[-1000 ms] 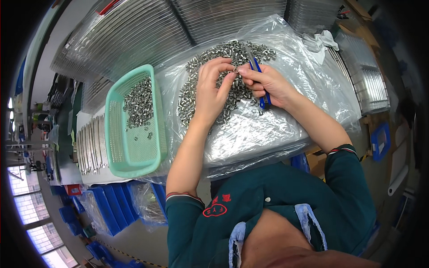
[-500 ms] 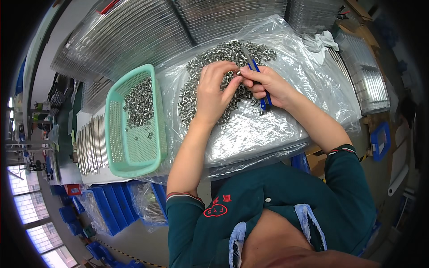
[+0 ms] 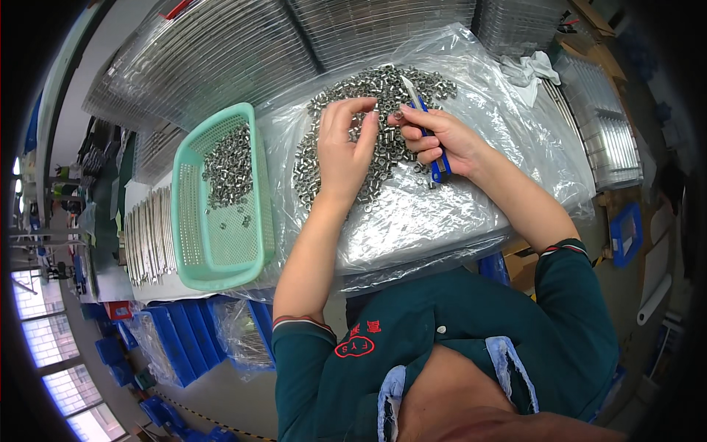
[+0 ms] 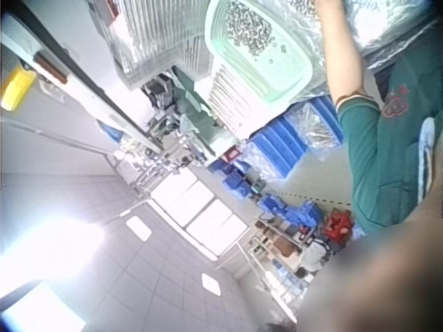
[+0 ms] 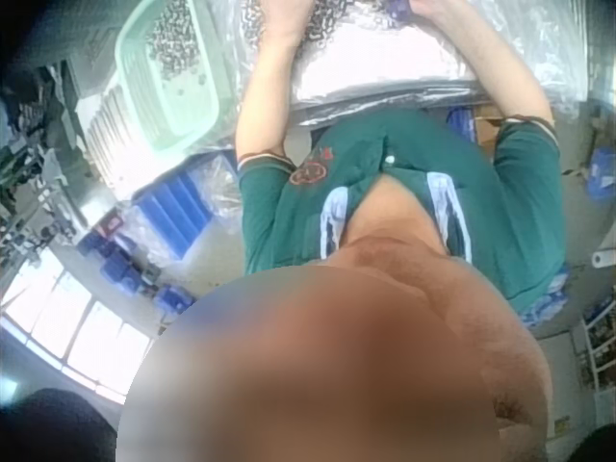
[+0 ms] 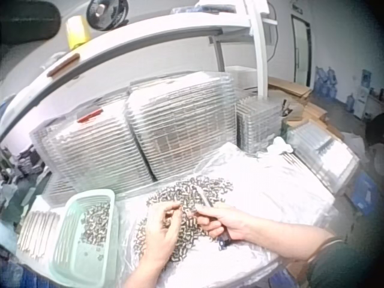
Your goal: Processing and sorting small metal clips on a workbench using a hand tool.
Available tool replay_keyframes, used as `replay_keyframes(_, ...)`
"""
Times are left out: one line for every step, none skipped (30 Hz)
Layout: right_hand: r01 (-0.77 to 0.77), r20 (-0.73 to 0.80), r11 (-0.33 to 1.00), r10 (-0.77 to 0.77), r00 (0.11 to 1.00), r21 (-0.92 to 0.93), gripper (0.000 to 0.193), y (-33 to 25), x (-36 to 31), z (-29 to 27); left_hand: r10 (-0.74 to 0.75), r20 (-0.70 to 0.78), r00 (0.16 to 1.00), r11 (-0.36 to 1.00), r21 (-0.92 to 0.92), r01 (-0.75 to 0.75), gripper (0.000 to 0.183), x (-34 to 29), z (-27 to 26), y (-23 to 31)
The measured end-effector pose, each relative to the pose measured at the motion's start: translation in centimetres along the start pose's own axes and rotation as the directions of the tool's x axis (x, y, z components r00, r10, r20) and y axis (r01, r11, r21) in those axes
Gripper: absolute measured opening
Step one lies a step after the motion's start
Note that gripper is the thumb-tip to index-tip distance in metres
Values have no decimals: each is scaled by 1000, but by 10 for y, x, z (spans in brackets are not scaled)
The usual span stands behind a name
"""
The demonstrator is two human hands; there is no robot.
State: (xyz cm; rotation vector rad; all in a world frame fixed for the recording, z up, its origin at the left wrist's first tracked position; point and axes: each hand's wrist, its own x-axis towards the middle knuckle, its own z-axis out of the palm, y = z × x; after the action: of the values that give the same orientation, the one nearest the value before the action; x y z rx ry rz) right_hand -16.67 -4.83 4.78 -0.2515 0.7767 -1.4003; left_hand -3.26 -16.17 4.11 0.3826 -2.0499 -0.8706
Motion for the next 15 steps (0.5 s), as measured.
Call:
replay_keyframes(8,10,1000,-8,1000,8,25,0,0,-1,0,1,1000,1000,-1,0,14,0,0,1)
replay_keyframes(9,9,1000,-9,1000,8,25,0,0,-1,81,30,996,996,42,-82,15,0,1,2)
replay_keyframes(14,4,1000,-14,1000,7,22,1,1,-1,158,62,985,983,84,-163,16,0,1,3)
replay_keyframes(20,-1,1000,-20,1000,5,20,1,1,-1,147,67,987,984,87,-153,18,-1,2,5)
replay_keyframes(19,0,1000,-19,1000,5,20,1,1,0,147,67,987,984,87,-152,18,0,2,5)
replay_keyframes(19,-6,1000,-19,1000,-8,19,1,1,0,164,78,983,982,85,-171,17,0,2,5)
replay_keyframes(19,-12,1000,-19,1000,-21,19,1,1,1,182,88,979,979,82,-189,17,0,2,5)
replay_keyframes(18,-12,1000,-18,1000,-21,19,2,1,1,181,88,980,979,82,-188,17,0,2,4)
replay_keyframes(22,-18,999,-22,1000,-37,19,2,1,1,178,90,980,979,82,-186,17,-1,3,4)
replay_keyframes(25,-24,998,-27,999,-54,18,2,1,1,175,93,980,980,82,-183,17,-1,3,4)
replay_keyframes(25,-24,998,-26,999,-54,18,2,1,1,175,92,980,980,82,-183,17,-1,3,4)
replay_keyframes(29,-37,997,-31,999,-67,18,2,0,3,160,88,983,984,63,-166,17,-1,3,4)
replay_keyframes(32,-50,996,-36,998,-79,17,2,0,3,145,84,986,988,45,-149,16,-1,3,3)
replay_keyframes(32,-50,996,-36,998,-80,17,2,0,3,145,83,986,988,45,-149,16,-2,3,3)
replay_keyframes(37,-44,996,-41,998,-84,17,2,0,2,125,80,989,992,14,-127,16,-2,4,2)
